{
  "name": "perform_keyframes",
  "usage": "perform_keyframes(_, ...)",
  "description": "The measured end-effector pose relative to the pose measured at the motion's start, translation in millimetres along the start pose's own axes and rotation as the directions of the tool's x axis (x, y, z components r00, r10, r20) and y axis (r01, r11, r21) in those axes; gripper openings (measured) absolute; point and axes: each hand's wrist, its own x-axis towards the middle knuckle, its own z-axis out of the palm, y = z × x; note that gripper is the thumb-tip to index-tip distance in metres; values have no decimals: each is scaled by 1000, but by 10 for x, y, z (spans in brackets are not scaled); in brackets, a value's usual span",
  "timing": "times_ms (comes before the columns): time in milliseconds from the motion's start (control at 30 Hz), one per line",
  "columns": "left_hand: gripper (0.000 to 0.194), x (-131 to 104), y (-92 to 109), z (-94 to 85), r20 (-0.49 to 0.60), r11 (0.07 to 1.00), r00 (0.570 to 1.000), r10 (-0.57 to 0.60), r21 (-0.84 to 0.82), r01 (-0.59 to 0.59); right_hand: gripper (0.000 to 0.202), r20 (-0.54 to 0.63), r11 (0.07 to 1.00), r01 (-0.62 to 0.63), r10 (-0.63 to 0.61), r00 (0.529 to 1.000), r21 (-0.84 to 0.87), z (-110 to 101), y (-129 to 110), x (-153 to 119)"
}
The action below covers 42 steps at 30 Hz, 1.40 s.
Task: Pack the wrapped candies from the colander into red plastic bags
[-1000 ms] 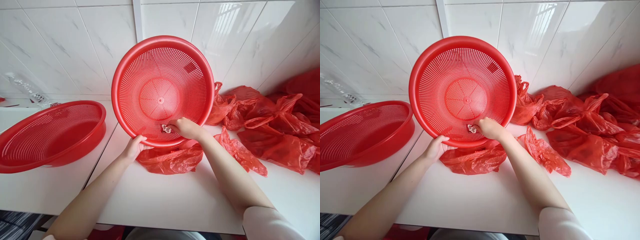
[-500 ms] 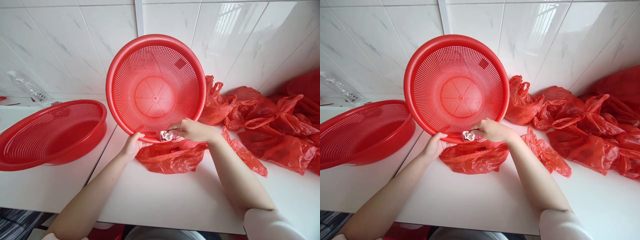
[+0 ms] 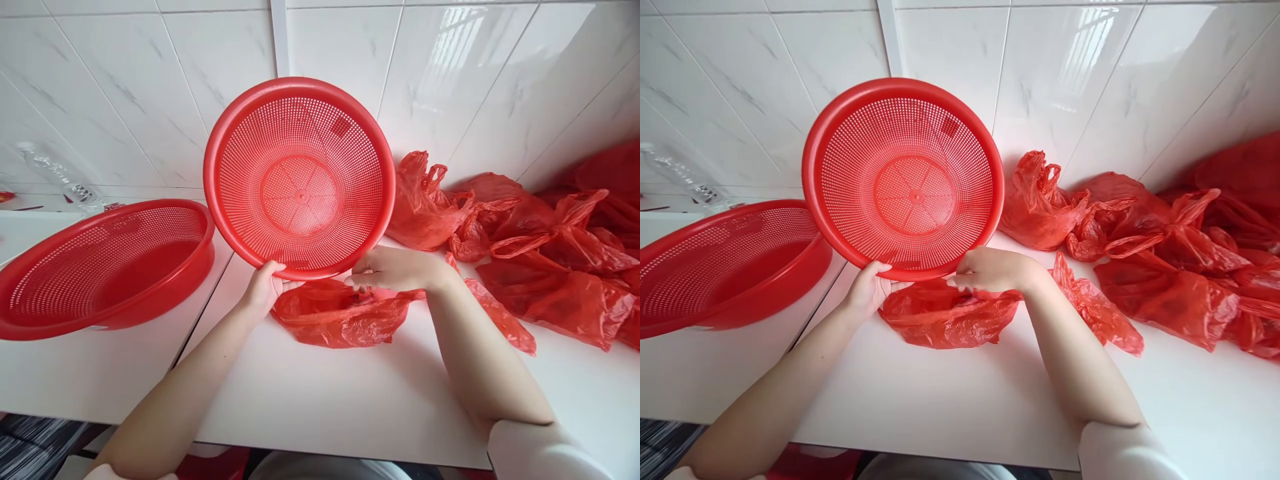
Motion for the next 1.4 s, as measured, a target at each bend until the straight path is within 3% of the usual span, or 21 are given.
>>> perform_keyframes(100, 7, 7, 15, -8, -9, 1000, 1000, 10, -19, -10, 28, -109, 999, -33, 31, 994, -19, -49, 18, -66)
perform_keyframes(167, 9, 3, 35, -15, -20, 1000, 1000, 12, -29, -12, 31, -200, 993, -120, 114, 973, -15, -71, 60, -106)
perform_keyframes(300, 9, -38, 97, -18, -21, 999, 999, -26, -44, 25, 60, -403, 962, -257, 201, 893, -90, -79, 207, -121)
perform_keyframes(500, 11, -116, 182, 11, -7, 997, 998, -56, -52, 55, 44, -624, 991, -90, 7, 781, -102, -74, 257, -19)
perform_keyframes(633, 15, -112, 249, -16, -12, 999, 1000, -19, -48, 18, 52, -694, 997, -63, 8, 720, -54, -69, 186, -18)
perform_keyframes(733, 17, -59, 298, -66, -80, 1000, 997, -1, 12, 2, 57, -679, 998, -69, 51, 733, 0, -78, 156, -52)
perform_keyframes(833, 20, 32, 307, -155, -128, 998, 992, -16, 57, 23, 49, -657, 997, -68, 64, 751, 20, -107, 151, -98)
perform_keyframes(1000, 19, 167, 265, -312, -182, 987, 983, 16, 162, 14, 28, -538, 991, -132, 103, 837, -16, -163, 196, -173)
perform_keyframes(1100, 23, 195, 276, -291, -219, 980, 976, 13, 195, 31, 26, -493, 991, -128, 100, 864, -24, -182, 223, -210)
perform_keyframes(1200, 30, 198, 308, -191, -253, 983, 967, 15, 181, 32, 25, -499, 992, -120, 89, 862, -29, -198, 231, -248)
perform_keyframes(1300, 38, 182, 345, -139, -221, 988, 975, 18, 151, 16, 26, -485, 989, -146, 117, 867, -23, -220, 251, -307)
perform_keyframes(1400, 44, 134, 408, -229, -181, 932, 975, -128, 313, 180, 30, -412, 977, -213, 193, 890, -4, -242, 321, -394)
